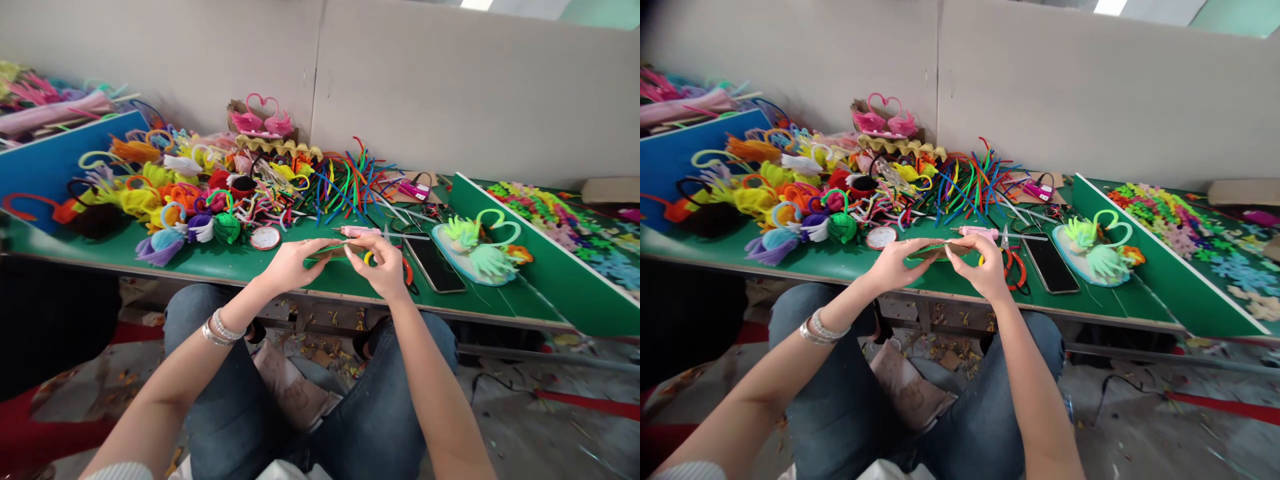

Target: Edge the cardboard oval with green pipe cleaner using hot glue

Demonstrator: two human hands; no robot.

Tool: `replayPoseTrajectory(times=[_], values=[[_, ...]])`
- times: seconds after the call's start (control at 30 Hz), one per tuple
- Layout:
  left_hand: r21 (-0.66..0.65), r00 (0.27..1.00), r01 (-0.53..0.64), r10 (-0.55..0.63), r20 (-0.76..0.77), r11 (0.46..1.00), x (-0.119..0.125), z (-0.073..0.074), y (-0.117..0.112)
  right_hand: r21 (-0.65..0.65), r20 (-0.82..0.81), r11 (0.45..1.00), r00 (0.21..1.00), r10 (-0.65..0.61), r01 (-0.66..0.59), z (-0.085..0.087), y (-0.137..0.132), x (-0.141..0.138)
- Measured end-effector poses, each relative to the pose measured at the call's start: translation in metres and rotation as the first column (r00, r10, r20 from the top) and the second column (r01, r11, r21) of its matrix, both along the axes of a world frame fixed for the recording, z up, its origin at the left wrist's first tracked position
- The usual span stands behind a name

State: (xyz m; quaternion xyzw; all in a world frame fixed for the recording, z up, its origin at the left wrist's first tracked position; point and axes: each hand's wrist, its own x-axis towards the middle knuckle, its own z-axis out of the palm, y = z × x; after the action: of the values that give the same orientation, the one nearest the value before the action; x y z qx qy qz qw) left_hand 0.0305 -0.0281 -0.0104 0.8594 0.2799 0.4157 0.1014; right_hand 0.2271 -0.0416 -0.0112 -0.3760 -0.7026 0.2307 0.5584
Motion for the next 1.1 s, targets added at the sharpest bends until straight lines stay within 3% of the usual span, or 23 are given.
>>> replayPoseTrajectory(times=[0.13, 0.37, 0.57, 1.1], values=[[0.012, 0.999, -0.029, 0.029, -0.029, 1.0, -0.001, 0.0043, -0.0028, 0.003, 0.001, 1.0, 1.0, -0.009, 0.009, -0.0008, 0.0008, -0.0001], [0.282, 0.997, -0.069, 0.056, 0.051, 0.957, -0.0017, 0.0095, -0.0028, -0.009, 0.022, 1.0, 1.0, 0.001, -0.001, 0.0012, -0.0026, -0.0038], [0.353, 0.994, -0.082, 0.053, 0.092, 0.932, -0.0017, 0.0078, 0.0012, 0.024, 0.056, 1.0, 0.998, -0.007, 0.006, 0.0005, -0.003, -0.0035], [0.238, 0.98, -0.102, 0.056, 0.19, 0.966, -0.0013, 0.0046, 0.0004, 0.032, 0.123, 0.999, 0.992, 0.016, -0.02, 0.0082, -0.0076, -0.0033]])
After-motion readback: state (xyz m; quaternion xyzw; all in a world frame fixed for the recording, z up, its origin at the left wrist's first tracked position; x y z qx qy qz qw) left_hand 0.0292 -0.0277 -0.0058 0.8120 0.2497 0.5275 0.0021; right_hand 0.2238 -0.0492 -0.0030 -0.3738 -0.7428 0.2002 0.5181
